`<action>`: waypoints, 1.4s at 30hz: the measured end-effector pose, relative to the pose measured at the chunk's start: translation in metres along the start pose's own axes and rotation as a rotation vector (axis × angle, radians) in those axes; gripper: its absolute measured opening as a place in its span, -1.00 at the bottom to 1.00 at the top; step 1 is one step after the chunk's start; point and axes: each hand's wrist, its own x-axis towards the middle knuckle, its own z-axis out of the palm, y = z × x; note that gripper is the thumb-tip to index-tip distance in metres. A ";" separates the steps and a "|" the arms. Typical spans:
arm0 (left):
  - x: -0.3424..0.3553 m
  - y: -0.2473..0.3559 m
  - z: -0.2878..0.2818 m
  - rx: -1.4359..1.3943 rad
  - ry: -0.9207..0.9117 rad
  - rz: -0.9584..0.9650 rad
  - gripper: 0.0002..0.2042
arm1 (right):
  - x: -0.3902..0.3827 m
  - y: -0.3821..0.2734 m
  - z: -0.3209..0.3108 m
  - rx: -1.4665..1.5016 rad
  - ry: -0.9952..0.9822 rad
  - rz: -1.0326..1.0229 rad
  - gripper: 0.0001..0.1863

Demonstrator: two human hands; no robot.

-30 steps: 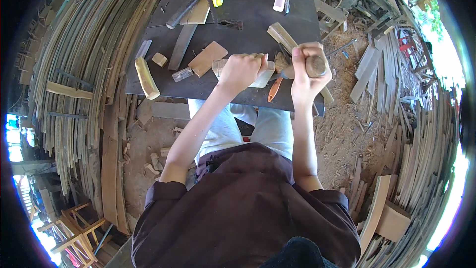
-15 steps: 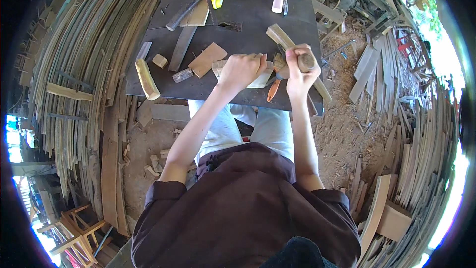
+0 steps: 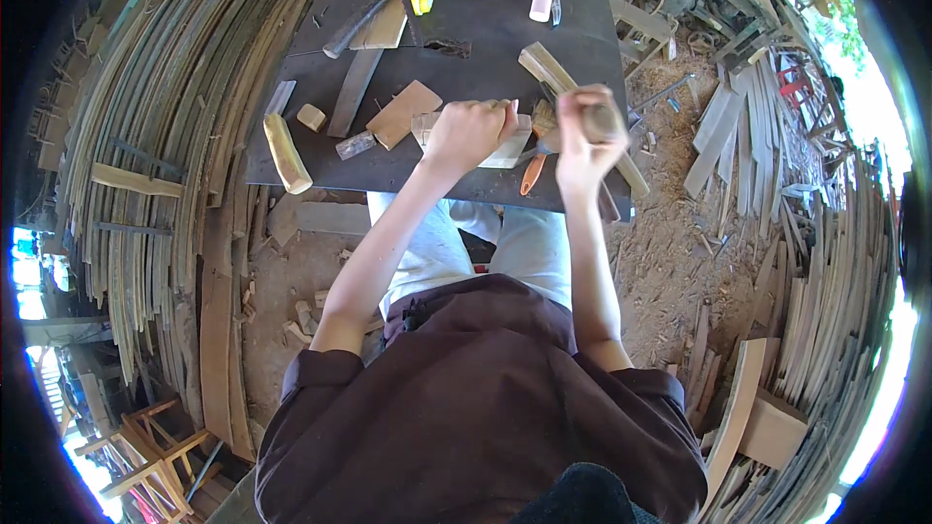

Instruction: The person uses a chisel and a wooden mallet to carve a rectangular block of wood on a workbench. They repeatedly strike the chisel to remove material, pause to inspect the carved surface, and adjust the wood's position. The person also uses a brush to clear wood shavings from the work area.

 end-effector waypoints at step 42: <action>-0.002 0.001 -0.001 -0.031 0.003 0.005 -0.67 | -0.013 0.005 0.018 -0.233 0.252 0.076 -0.83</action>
